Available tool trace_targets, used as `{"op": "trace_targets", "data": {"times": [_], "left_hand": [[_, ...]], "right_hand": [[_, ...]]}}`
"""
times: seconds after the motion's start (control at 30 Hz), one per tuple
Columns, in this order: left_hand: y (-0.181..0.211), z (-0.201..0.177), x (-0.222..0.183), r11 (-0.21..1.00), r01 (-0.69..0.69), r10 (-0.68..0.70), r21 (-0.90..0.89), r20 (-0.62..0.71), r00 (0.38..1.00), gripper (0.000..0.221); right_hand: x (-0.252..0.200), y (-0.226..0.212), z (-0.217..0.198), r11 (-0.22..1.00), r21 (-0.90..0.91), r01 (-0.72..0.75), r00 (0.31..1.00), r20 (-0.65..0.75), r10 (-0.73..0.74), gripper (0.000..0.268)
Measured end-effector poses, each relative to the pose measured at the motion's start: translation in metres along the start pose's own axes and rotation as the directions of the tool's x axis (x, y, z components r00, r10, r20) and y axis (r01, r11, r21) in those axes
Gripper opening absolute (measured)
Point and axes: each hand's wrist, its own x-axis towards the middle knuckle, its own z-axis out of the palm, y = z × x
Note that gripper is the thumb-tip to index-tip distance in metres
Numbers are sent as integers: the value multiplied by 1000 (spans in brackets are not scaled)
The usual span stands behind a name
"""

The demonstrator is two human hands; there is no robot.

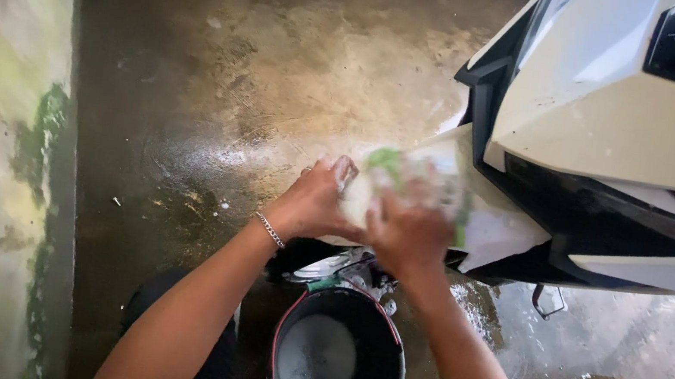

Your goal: The person washes the front fender of a white scooter using a green cloth and soapy water from a bucket. They repeatedly dip the cloth into the bucket and scrub the scooter's surface.

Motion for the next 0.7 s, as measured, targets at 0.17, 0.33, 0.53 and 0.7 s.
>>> {"op": "trace_targets", "data": {"times": [0.17,0.33,0.53,0.7], "left_hand": [[-11,7,6,997,-50,54,61,-65,996,105],[-1,-3,1,997,-67,63,-33,-100,993,111],[-5,6,9,999,-34,32,-12,-139,990,110],[-13,17,19,991,113,-121,-66,-123,985,98]], "right_hand": [[-29,26,65,991,31,132,983,-133,-127,24],[-27,68,69,997,31,69,977,-206,-61,21],[-5,55,51,952,-91,-292,946,119,301,55],[11,19,30,998,-30,-54,930,363,61,46]]}}
